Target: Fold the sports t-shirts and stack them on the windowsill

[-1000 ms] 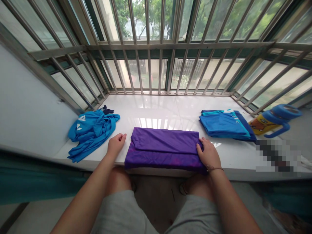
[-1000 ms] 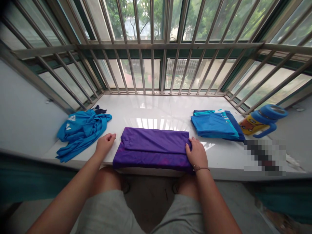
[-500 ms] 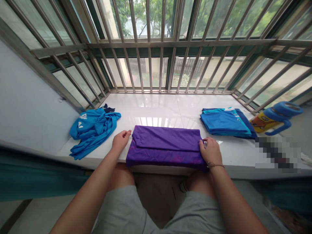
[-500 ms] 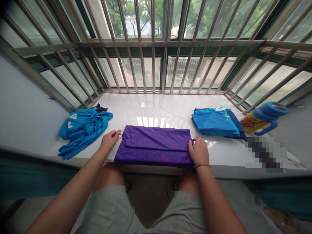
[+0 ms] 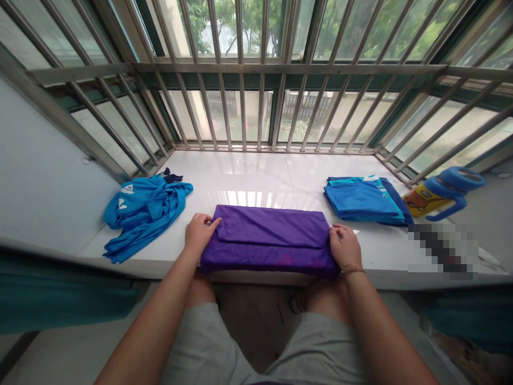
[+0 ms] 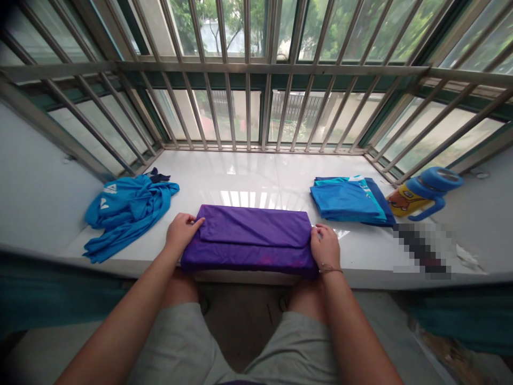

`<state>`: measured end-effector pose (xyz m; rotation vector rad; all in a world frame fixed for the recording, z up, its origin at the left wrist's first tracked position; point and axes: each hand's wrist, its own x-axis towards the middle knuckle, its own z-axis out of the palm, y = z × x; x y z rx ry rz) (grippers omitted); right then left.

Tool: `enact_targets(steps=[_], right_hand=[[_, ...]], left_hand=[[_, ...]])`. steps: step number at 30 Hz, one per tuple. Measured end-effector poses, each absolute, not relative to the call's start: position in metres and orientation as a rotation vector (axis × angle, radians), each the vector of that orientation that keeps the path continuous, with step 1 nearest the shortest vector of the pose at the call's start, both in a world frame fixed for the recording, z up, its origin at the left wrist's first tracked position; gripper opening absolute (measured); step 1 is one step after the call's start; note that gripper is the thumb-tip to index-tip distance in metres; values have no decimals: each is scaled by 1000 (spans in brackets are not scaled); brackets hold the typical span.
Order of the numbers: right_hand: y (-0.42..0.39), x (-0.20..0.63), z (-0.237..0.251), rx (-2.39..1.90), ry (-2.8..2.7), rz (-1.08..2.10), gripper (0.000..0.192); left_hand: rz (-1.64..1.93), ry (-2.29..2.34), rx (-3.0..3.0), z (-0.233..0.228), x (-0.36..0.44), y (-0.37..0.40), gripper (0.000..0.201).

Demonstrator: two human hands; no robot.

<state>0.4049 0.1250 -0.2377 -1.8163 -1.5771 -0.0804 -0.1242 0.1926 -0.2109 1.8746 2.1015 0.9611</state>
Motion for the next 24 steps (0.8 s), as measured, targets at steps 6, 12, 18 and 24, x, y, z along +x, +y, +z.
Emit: enact_targets(steps=[6, 12, 18, 24], right_hand=[[129, 403, -246, -1862, -1622, -89, 42], [130, 401, -247, -1897, -1655, -119, 42], [130, 399, -247, -1913, -1667, -139, 39], [130, 397, -246, -1916, -1664, -140, 36]], left_hand=[[928, 1783, 1911, -206, -129, 189, 46], [951, 1794, 1725, -205, -134, 187, 46], [990, 1770, 1668, -206, -134, 186, 62], [1005, 1750, 1878, -212, -133, 190, 38]])
